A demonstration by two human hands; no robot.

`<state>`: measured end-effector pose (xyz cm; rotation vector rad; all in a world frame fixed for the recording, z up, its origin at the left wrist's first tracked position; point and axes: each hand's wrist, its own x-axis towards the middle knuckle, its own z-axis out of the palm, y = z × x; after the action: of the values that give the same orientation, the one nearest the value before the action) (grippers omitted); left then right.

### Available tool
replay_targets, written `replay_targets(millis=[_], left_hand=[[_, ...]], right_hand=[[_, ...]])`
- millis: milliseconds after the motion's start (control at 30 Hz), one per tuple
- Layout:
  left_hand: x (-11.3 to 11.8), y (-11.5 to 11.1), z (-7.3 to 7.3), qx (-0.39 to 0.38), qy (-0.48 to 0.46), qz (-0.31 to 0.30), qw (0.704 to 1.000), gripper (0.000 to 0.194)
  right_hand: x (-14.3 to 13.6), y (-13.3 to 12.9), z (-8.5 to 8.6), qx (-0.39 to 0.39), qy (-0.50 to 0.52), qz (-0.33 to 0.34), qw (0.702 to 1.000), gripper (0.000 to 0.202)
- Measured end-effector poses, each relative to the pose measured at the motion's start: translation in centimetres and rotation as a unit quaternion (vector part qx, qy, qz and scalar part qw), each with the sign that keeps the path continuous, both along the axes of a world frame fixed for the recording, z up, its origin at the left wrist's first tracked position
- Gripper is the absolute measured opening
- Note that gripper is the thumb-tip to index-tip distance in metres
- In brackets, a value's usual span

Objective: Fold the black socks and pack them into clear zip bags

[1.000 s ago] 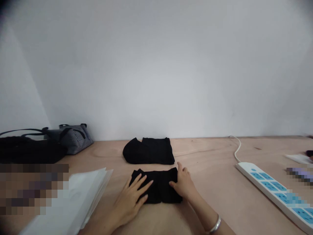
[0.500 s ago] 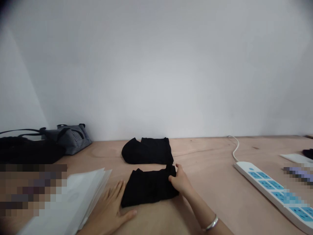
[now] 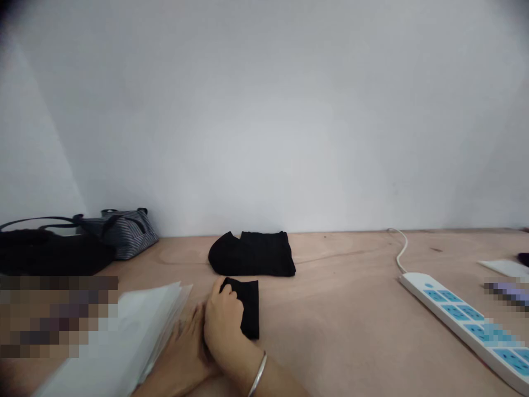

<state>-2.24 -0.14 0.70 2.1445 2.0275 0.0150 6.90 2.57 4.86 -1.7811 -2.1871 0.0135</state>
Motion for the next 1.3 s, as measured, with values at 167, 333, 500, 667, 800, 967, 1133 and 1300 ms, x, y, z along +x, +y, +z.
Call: replay_targets(millis=[167,333,500,667,800,967,1133,1300], left_hand=[[0.0,0.1,-0.3,0.01,-0.026,0.042,0.999,0.127],[-0.3,0.3,-0.8,0.162,-0.088,-0.053,0.981,0.124],[0.9,1.4,0.6,0.234,-0.111,-0.292,0.921,0.086],[1.7,3.0,0.7,0.15,-0.109,-0.338,0.923,0.054],[1.0,3.1,-0.5,0.095,-0.154,-0.301,0.936,0.047],[0.9,2.5,-1.2,0.077,-0.182,-0.28,0.94,0.065],[1.3,1.8,-0.9,0.105,-0.226,-0.247,0.936,0.07],[1.8,1.6,0.4,0.095,-0.452,-0.167,0.871,0.075]], right_hand=[[2.5,-0.8,-1.7,-0.01,0.014,0.119,0.993,0.068],[10.4,-0.9,-1.1,-0.067,0.051,0.289,0.953,0.077],[14.9,-0.5,-1.6,-0.035,0.108,0.282,0.953,0.068],[15.1,-0.5,-3.3,-0.001,0.038,0.253,0.967,0.076],[14.9,-0.5,-4.8,-0.02,-0.029,0.272,0.962,0.058],[14.3,0.1,-5.1,-0.02,-0.056,0.279,0.959,0.056],[14.4,0.5,-4.1,0.003,0.062,0.258,0.964,0.048],[15.3,0.3,-2.8,-0.023,0.276,0.238,0.931,0.037]])
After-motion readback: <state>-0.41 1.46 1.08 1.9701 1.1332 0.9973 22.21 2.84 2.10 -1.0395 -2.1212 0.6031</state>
